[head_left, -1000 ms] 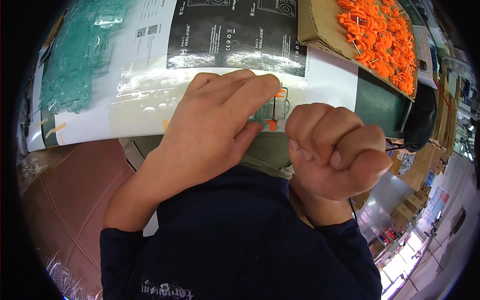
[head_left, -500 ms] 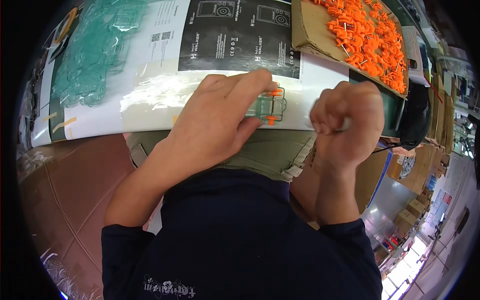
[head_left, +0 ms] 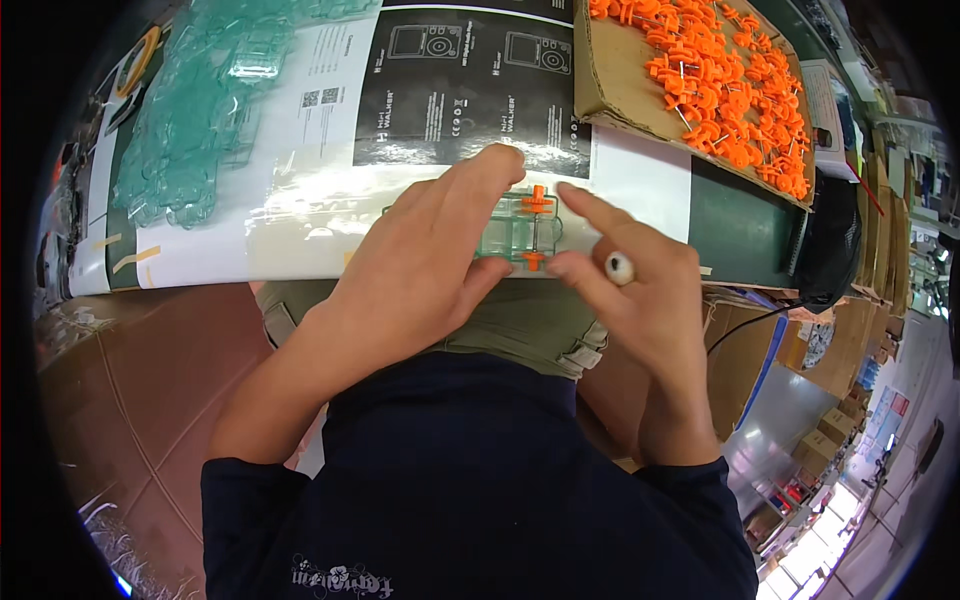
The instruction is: The person assembles small orange gears into a clear plastic component housing using a white pin tool.
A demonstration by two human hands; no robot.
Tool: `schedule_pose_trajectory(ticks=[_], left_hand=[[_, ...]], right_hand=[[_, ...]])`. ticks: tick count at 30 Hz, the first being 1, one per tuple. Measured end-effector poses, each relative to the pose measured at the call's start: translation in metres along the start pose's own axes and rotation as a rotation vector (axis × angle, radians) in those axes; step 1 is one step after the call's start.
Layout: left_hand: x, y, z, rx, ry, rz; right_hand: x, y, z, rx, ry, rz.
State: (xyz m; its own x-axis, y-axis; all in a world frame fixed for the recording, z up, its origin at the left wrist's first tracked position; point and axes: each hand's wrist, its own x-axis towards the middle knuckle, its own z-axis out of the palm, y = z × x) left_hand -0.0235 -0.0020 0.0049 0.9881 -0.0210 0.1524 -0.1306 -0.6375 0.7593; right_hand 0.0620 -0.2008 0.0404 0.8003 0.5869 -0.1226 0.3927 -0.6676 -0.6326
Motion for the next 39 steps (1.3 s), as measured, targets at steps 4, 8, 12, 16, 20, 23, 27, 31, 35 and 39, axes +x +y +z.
schedule_pose_trajectory(ticks=[4,8,12,16,20,23,27,31,35,39], left_hand=[[0.000,-0.001,0.000,0.020,-0.018,0.010],[-0.001,0.000,0.000,0.032,-0.018,0.014],[-0.001,-0.001,0.000,0.039,-0.038,-0.014],[-0.002,0.000,0.000,-0.012,-0.008,-0.037],[-0.001,0.000,0.000,-0.008,-0.005,-0.035],[-0.001,0.001,0.000,0.014,0.003,-0.015],[-0.002,0.003,0.000,0.078,0.010,0.029],[0.003,0.005,-0.002,0.128,-0.004,0.060],[0.004,0.005,-0.002,0.092,0.005,0.047],[0.005,0.004,-0.002,0.071,0.009,0.047]], right_hand=[[0.000,0.003,0.009,-0.010,0.009,-0.016],[0.000,0.010,0.008,-0.059,0.022,-0.016],[0.000,0.015,0.000,-0.046,-0.003,0.052],[0.001,-0.008,0.006,-0.013,0.004,-0.034],[0.002,0.000,0.003,-0.044,0.005,0.039],[0.005,0.014,-0.003,0.077,-0.029,0.060],[0.013,0.018,-0.002,0.545,0.213,-0.071],[0.044,0.006,0.008,1.650,0.178,-0.299],[0.059,0.000,0.019,1.625,0.202,-0.296],[0.064,-0.002,0.020,1.613,0.156,-0.231]])
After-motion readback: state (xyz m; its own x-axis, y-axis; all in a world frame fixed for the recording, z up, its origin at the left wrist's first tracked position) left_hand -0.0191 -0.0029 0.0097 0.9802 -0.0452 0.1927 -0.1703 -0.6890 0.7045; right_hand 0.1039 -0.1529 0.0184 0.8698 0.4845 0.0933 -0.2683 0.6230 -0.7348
